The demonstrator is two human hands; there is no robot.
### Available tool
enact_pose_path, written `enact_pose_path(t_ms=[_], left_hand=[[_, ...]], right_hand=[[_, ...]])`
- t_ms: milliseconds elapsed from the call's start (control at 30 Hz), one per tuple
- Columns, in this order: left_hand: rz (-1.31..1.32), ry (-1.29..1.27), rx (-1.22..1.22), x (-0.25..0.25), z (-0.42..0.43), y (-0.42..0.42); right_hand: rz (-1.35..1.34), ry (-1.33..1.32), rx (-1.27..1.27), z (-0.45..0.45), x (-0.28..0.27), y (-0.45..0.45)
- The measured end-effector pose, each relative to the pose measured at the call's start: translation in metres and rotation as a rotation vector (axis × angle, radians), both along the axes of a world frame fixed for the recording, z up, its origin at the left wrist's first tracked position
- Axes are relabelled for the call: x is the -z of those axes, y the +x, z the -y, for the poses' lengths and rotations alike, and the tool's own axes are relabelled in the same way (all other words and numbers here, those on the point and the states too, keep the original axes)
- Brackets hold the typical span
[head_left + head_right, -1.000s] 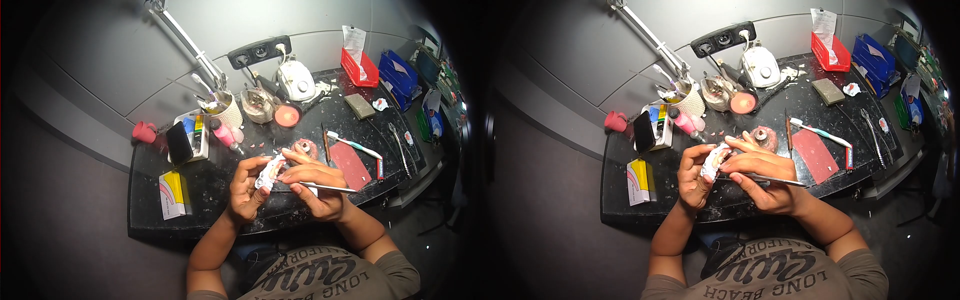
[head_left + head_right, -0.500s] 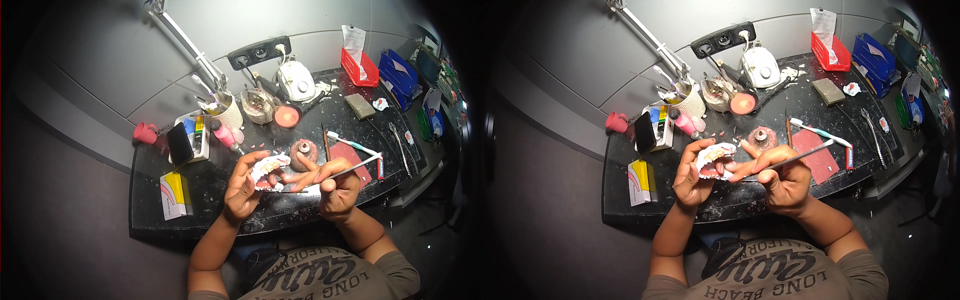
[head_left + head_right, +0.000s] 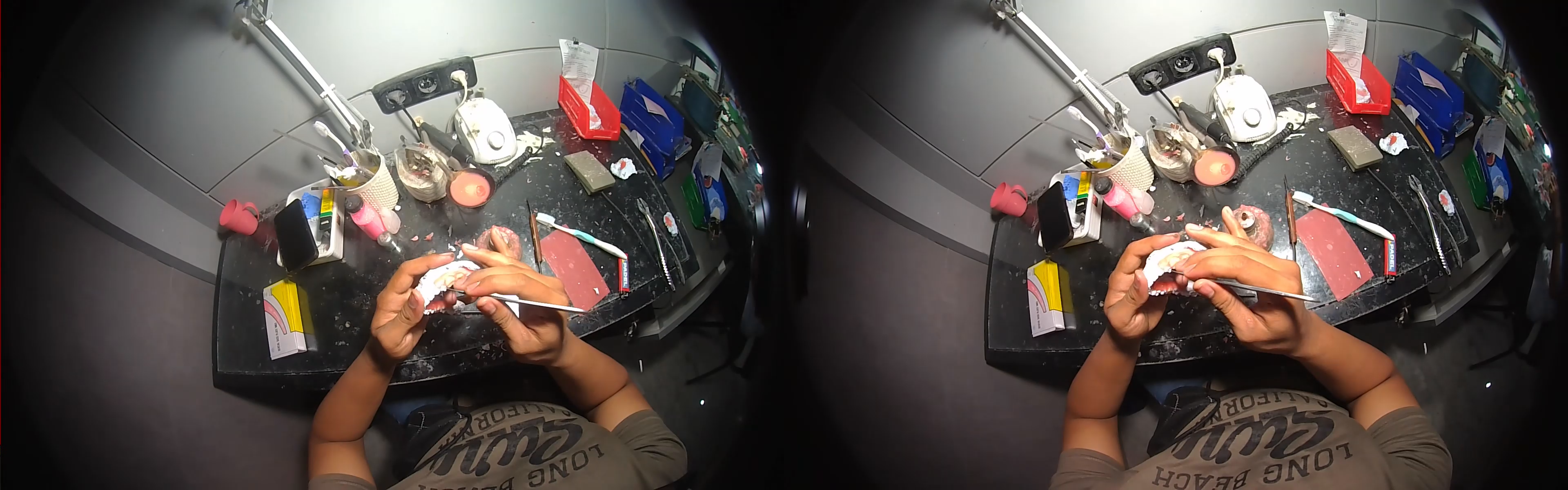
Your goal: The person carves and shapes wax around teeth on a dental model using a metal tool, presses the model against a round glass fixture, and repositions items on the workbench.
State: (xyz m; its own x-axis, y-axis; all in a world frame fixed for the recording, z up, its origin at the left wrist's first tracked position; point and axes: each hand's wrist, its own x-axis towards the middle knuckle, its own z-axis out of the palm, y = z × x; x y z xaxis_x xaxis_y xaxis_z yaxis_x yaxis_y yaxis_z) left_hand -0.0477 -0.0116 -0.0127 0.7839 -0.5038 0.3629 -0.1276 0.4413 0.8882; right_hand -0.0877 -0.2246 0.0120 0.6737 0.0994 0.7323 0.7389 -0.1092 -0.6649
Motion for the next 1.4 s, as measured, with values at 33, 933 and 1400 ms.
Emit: enact_pose_path(t_ms=[33, 933, 1400], left_hand=[[0.009, 0.004, 0.012, 0.000, -0.001, 0.001], [0.039, 0.008, 0.025, -0.002, -0.002, 0.000], [-0.020, -0.018, 0.047, 0.000, 0.005, -0.003]], right_hand=[[-0.010, -0.007, -0.009, 0.000, 0.000, 0.000], [-0.049, -0.001, -0.006, -0.004, 0.000, 0.000], [0.052, -0.041, 0.095, -0.010, 0.009, -0.005]])
